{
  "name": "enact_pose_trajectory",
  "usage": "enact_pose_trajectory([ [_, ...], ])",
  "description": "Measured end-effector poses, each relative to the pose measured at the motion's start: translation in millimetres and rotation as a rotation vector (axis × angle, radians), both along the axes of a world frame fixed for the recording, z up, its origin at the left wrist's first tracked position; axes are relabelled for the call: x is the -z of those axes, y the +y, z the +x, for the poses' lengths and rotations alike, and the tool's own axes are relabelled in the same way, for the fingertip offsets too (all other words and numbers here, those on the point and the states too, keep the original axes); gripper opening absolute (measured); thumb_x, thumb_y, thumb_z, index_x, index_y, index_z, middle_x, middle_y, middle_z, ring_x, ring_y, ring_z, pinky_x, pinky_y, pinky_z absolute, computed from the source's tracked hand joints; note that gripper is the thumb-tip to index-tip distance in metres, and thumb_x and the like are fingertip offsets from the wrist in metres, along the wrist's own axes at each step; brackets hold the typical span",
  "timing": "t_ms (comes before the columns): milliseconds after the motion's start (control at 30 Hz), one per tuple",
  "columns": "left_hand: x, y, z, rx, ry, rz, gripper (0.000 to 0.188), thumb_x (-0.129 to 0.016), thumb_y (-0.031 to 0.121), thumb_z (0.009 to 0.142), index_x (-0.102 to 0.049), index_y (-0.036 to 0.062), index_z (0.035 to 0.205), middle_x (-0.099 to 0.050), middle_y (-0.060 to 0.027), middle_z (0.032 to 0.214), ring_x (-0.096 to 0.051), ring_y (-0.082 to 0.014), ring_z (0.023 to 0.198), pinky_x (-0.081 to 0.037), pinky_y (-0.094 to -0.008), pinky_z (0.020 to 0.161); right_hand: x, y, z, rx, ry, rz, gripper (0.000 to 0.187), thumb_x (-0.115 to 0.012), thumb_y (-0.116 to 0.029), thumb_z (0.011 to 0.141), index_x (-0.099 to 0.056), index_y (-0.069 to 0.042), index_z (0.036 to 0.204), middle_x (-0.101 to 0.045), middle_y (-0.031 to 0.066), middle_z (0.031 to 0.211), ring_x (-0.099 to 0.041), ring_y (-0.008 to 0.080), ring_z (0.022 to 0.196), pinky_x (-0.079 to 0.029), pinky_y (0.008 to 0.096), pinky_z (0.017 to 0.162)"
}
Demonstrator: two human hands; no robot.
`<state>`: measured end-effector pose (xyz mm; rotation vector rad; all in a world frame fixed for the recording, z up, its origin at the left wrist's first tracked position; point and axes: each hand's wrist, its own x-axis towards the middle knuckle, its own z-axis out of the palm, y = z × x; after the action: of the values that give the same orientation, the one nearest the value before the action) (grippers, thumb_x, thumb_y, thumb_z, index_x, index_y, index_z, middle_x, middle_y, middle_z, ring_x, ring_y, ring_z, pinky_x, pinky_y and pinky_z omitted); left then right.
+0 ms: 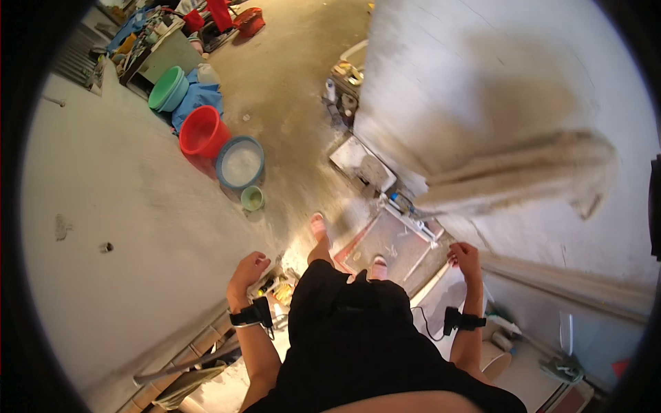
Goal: The person washes an undergarment in a basin by hand, rinses it with water from a small container, and hangs it on a hanger in an indoor area. Then the person walks into a larger storage room, removes a piece of ginger from a box, and peels the ginger by hand while standing over a trash can.
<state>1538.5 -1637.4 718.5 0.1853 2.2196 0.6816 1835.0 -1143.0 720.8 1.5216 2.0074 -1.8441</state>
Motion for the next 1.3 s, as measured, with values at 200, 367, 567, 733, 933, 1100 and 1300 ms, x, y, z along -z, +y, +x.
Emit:
enact_pose_trajectory([
  [200, 20, -20, -95, -0.138, 0.074, -0.082, 0.031, -0.059, 0.026, 0.083, -0.058, 0.0022, 0.103, -0.064, -0.0128, 0.085, -0.061, -0.0212, 0.075, -0.047, -0.0317, 0.07, -7, -25, -116, -0.36, -0.167, -0.069, 0.024, -0.057, -0.022, 0.087, -0.059, 0.001, 0.09, -0.062, 0.0084, 0.072, -0.06, 0.0139, 0.058, -0.049, 0.0267, 0.052],
  [367, 34, -24, -164, -0.121, 0.066, 0.005, 0.031, -0.058, 0.025, 0.084, -0.057, -0.0003, 0.102, -0.063, -0.0123, 0.083, -0.061, -0.0203, 0.074, -0.047, -0.031, 0.069, -4, -28, -201, -0.386, -0.173, -0.03, 0.024, -0.056, -0.023, 0.087, -0.059, 0.001, 0.09, -0.062, 0.0085, 0.073, -0.06, 0.0145, 0.06, -0.049, 0.0268, 0.053],
  [567, 51, -18, -265, -0.184, -0.059, -0.005, 0.034, -0.06, 0.027, 0.083, -0.057, 0.0003, 0.103, -0.063, -0.0127, 0.085, -0.061, -0.0214, 0.077, -0.048, -0.0325, 0.069, 8, -15, -337, -0.453, -0.171, -0.049, 0.022, -0.058, -0.019, 0.083, -0.061, 0.002, 0.083, -0.063, 0.0105, 0.072, -0.06, 0.0165, 0.06, -0.051, 0.0294, 0.055],
  [733, 28, 0, -364, -0.265, -0.04, 0.009, 0.034, -0.058, 0.028, 0.085, -0.056, 0.0012, 0.105, -0.062, -0.0106, 0.087, -0.061, -0.0187, 0.079, -0.047, -0.0306, 0.068, 57, 16, -457, -0.604, -0.044, 0.265, 0.028, -0.059, -0.027, 0.078, -0.062, 0.001, 0.08, -0.063, 0.0173, 0.075, -0.061, 0.0291, 0.067, -0.047, 0.0373, 0.061],
  [933, 24, 8, -445, -0.669, -0.083, 0.094, 0.031, -0.052, 0.031, 0.089, -0.053, 0.0085, 0.109, -0.059, -0.0047, 0.093, -0.058, -0.016, 0.084, -0.045, -0.0305, 0.069, 56, 30, -607, -0.699, 0.001, 0.315, 0.026, -0.059, -0.026, 0.077, -0.063, -0.001, 0.081, -0.062, 0.0184, 0.077, -0.06, 0.0344, 0.075, -0.047, 0.0402, 0.067],
  [1100, 103, -13, -497, -0.79, -0.084, -0.251, 0.028, -0.06, 0.028, 0.081, -0.059, 0.0009, 0.086, -0.056, -0.0057, 0.075, -0.051, -0.0167, 0.064, -0.043, -0.031, 0.056, 81, 63, -690, -0.798, -0.073, 0.413, 0.025, -0.059, -0.027, 0.077, -0.062, -0.002, 0.081, -0.063, 0.0185, 0.08, -0.059, 0.0366, 0.076, -0.047, 0.043, 0.068],
  [1300, 173, 33, -692, -0.766, -0.074, -0.099, 0.027, -0.057, 0.027, 0.08, -0.059, 0.0008, 0.082, -0.053, -0.007, 0.065, -0.05, -0.022, 0.052, -0.041, -0.0381, 0.046, 97, 98, -782, -0.644, -0.242, 0.303, 0.027, -0.059, -0.028, 0.077, -0.062, -0.001, 0.077, -0.063, 0.0175, 0.072, -0.059, 0.0366, 0.068, -0.047, 0.0436, 0.064],
])
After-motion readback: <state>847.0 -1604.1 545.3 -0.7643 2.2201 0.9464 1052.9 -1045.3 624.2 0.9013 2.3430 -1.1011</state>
